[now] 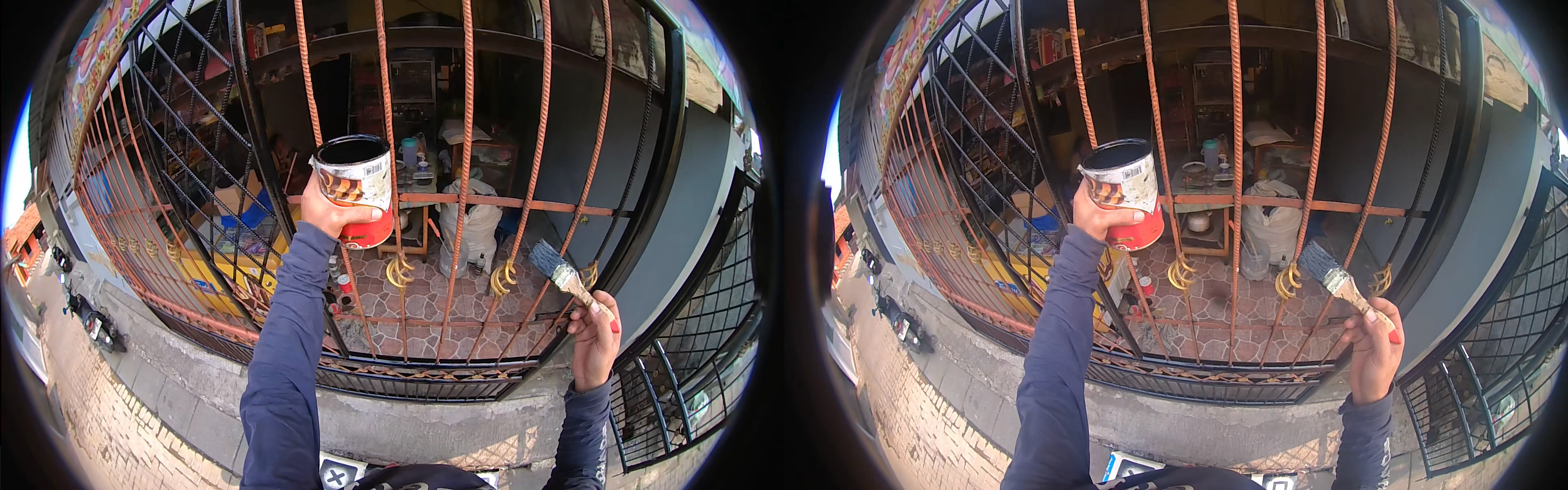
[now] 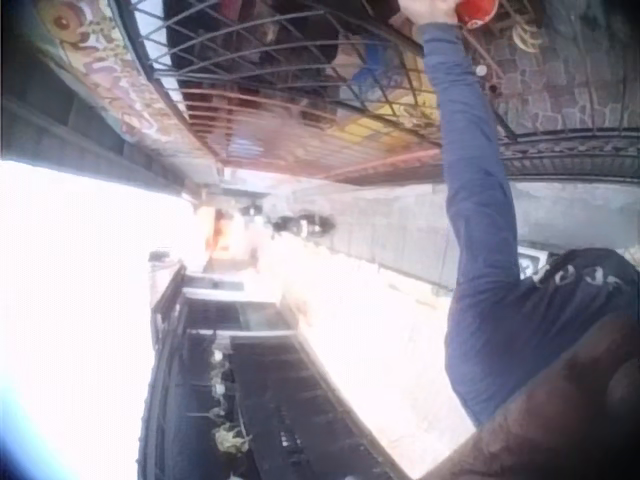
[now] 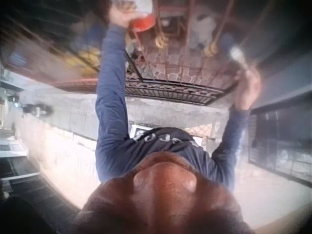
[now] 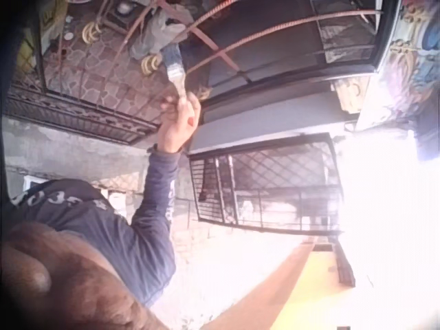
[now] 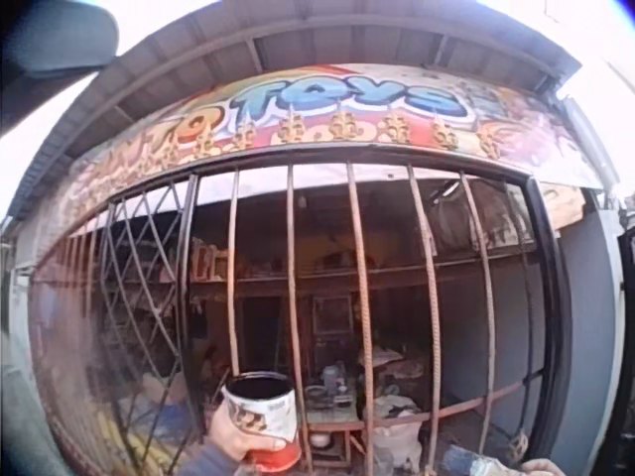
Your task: The person paints the vertical bars of a metal gate black using a paintbrush and a paint can. They repeatedly dip the brush into the can and apply paint to different sections of the gate, working from top to bottom.
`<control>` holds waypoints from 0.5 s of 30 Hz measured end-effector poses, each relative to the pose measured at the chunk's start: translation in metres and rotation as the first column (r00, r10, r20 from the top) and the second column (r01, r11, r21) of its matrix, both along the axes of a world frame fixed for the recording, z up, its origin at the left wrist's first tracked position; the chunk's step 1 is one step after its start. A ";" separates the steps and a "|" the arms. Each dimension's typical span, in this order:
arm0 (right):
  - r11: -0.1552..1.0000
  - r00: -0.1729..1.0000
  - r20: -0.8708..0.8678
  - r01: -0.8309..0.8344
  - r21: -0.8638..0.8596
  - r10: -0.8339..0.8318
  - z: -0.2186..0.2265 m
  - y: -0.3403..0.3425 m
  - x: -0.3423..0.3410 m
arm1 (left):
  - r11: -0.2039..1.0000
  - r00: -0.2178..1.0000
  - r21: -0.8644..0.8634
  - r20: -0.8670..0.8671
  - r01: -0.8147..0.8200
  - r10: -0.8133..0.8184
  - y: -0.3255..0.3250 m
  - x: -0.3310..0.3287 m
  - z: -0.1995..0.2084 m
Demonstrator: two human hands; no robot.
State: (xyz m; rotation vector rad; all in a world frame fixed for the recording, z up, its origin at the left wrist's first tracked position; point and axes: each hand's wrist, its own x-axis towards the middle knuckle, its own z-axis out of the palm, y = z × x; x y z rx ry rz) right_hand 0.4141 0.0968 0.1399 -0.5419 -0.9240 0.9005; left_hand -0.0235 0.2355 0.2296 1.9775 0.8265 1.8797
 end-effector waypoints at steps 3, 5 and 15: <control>0.999 1.000 -0.016 -0.006 0.040 0.007 0.013 -0.007 -0.001 | 0.972 0.963 -0.035 0.145 0.234 -0.227 0.016 0.004 -0.008; 0.996 1.000 -0.024 0.002 0.086 0.000 0.033 -0.009 -0.002 | 0.965 0.966 -0.092 0.102 0.246 -0.237 0.018 0.004 -0.014; 0.657 0.924 0.078 0.206 0.725 -0.375 0.246 0.070 -0.044 | 0.963 0.950 -0.010 0.166 0.270 -0.265 -0.013 0.014 -0.052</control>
